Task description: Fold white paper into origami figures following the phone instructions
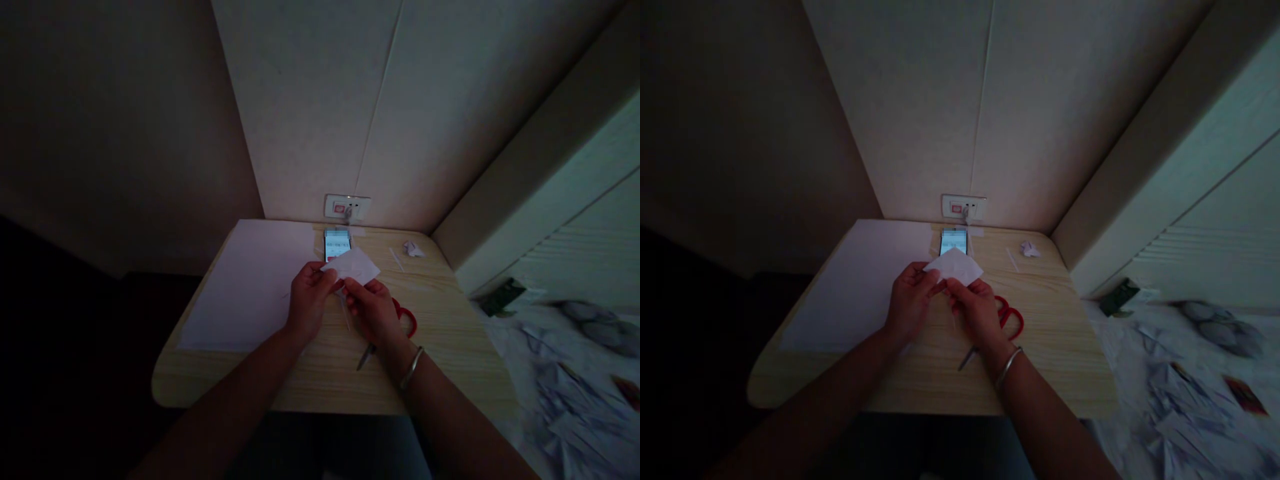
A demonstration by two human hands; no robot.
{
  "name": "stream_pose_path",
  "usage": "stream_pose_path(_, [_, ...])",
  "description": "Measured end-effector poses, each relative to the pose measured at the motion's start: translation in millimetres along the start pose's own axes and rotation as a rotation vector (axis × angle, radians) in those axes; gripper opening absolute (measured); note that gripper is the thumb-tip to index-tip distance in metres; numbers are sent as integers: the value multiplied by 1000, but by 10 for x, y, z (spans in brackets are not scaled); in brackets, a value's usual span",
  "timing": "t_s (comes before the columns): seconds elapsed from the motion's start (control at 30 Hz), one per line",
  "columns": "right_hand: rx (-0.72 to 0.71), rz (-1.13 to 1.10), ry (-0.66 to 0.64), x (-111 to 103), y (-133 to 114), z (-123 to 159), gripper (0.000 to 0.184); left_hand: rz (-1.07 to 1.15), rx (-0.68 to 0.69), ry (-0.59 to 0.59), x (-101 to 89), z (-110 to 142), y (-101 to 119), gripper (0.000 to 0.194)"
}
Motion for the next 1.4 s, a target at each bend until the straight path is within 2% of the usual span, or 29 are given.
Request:
stream_pose_path(0.2, [0, 27, -9, -4, -6, -8, 21, -59, -1, -42, 7, -14, -41, 27])
stream_pose_path(0.43, [76, -20, -76, 32, 71, -24, 20, -44, -38, 48, -83, -24, -53, 30])
stream_pose_path(0.67, [131, 11, -123, 35, 106, -29, 22, -60, -59, 74, -139, -50, -67, 30])
stream_pose_path(0.87, [77, 72, -43, -84, 68, -70, 23, -23, -77, 86, -155, -54, -76, 30])
stream_pose_path(1.13, [75, 54, -74, -38, 25, -37, 21, -9, -58, 69, -147, -69, -57, 34])
stream_pose_path(1.4, [62, 38, -75, -10, 0, -21, 21, 18, -18, 53, -129, -61, 9, 24])
Point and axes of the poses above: each hand's wrist, its own z-axis away from the middle knuckle, its own x-axis out of the palm, y = z × x, the point moved 10 cm from there along -z, towards the middle knuckle, and after that the axes turned 3 degrees about x, right-handed, at the moved point
